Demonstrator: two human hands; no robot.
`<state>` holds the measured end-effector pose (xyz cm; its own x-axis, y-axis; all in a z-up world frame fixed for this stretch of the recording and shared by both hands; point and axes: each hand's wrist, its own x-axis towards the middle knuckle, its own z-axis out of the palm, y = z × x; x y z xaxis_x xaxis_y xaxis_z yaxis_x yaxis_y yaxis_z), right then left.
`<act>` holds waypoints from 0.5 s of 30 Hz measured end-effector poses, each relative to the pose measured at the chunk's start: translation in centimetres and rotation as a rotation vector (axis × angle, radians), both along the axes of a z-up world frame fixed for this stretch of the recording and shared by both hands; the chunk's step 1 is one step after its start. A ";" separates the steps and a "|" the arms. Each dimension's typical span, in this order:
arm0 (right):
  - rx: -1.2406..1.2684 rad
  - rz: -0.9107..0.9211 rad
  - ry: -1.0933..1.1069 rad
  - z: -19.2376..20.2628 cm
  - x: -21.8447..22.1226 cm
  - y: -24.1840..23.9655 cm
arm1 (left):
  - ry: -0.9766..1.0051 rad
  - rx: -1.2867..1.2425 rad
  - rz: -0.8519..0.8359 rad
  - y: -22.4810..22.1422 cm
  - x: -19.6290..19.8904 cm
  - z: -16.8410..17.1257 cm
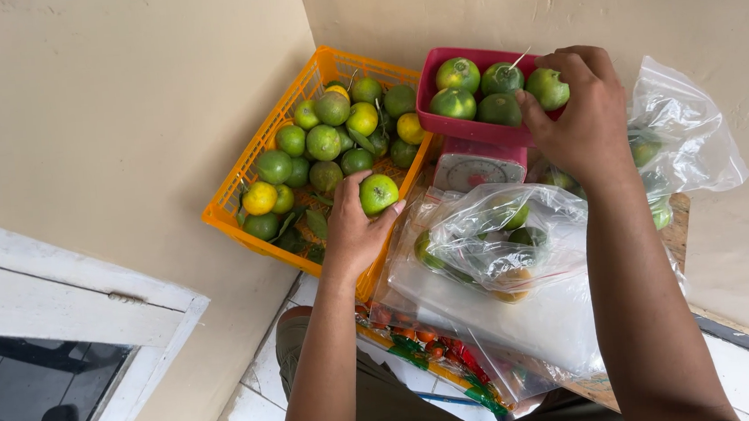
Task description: Picking green citrus fruits from a crate, inspecting them, and placing them into a container on a scale for packing.
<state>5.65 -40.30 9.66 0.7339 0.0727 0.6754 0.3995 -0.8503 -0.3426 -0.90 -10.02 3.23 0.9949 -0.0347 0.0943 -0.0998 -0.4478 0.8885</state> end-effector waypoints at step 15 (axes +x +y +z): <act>0.228 0.671 0.292 -2.2 -3.0 16.0 | -0.108 -0.307 0.278 6.4 0.3 -1.2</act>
<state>2.62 -24.27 7.42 0.7327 0.4475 0.5127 0.6716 -0.3535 -0.6512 -0.57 -3.62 2.00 0.9462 0.2797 0.1627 -0.1124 -0.1873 0.9758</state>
